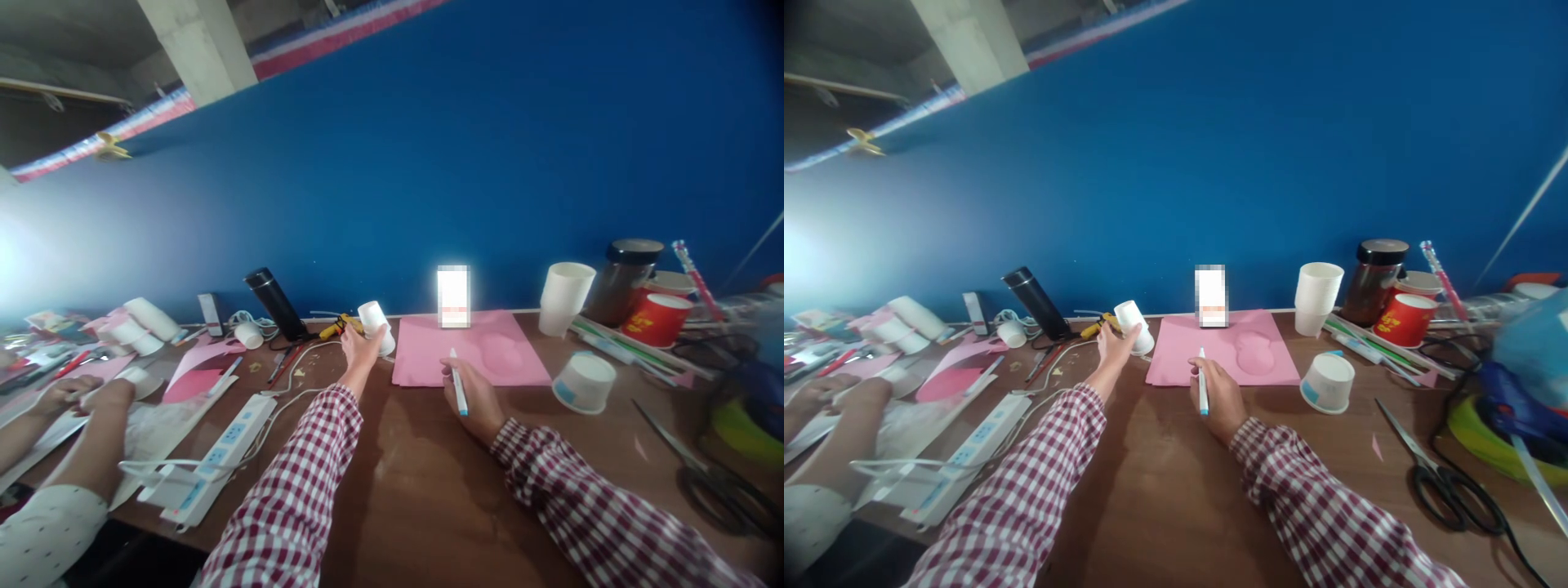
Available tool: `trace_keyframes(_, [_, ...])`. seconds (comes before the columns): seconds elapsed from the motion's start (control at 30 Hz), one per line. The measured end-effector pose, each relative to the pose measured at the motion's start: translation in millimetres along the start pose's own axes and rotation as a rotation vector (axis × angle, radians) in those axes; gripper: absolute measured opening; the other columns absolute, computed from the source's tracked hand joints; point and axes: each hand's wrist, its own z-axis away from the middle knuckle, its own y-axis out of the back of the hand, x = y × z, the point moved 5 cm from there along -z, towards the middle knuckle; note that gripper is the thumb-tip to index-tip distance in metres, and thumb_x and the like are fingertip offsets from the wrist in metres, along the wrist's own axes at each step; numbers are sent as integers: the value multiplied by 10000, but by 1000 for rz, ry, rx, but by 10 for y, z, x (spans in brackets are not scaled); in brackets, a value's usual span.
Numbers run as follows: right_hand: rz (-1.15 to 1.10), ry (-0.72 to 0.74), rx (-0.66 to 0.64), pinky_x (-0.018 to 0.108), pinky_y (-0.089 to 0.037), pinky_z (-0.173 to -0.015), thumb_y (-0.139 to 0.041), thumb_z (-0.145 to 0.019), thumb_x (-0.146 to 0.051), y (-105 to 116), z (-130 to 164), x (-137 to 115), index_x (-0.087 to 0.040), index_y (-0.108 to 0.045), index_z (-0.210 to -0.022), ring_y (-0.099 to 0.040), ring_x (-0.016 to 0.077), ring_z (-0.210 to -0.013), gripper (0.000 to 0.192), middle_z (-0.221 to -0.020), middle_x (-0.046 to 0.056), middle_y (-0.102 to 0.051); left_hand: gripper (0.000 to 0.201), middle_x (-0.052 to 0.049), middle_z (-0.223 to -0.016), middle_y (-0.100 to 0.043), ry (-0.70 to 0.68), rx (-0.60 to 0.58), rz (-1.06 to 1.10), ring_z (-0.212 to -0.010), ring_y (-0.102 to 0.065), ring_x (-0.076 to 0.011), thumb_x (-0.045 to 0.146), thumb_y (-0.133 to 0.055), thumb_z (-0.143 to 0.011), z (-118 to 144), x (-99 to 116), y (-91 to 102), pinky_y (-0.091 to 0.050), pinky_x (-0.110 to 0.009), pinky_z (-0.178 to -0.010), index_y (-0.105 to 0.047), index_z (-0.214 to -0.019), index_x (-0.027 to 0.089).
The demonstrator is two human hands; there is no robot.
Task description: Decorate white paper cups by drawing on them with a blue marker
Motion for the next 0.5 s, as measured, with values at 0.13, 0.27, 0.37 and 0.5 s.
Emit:
trace_keyframes(0.13, [-2, -11, -7, 344, -536, -752, -464, -851, -156, -7, -5, -8, -179, -500, -1129, -624, 185, -804, 281, -935, 74, -619, 518, -185, -1338, -444, 20, 146, 243, -1344, -312, -281, 520, -471, -827, 67, -21, 114, -233, -422, -1088, -428, -1221, 187])
trace_keyframes(0.27, [-11, -21, 7, 347, -537, -744, -466, -850, -159, 3, 1, -3, -184, -504, -1125, -625, 186, -791, 279, -929, 73, -621, 420, -172, -1330, -459, 34, 219, 407, -1360, -293, -257, 470, -462, -853, 89, -39, 164, -196, -399, -1106, -475, -1160, 183])
trace_keyframes(0.37, [-22, -25, 11, 343, -535, -755, -468, -852, -160, 0, 3, 5, -185, -508, -1124, -631, 188, -802, 276, -922, 71, -625, 454, -193, -1425, -345, 37, 253, 462, -1409, -173, -256, 438, -428, -878, 143, -34, 174, -106, -421, -1129, -420, -1234, 155])
trace_keyframes(0.5, [0, -45, 2, 340, -528, -776, -447, -870, -148, -21, 5, 9, -192, -525, -1124, -639, 196, -850, 269, -944, 77, -642, 444, -153, -1453, -317, -72, 226, 490, -1400, -194, -207, 353, -443, -893, 363, 167, 158, -98, -362, -1141, -383, -1294, 173])
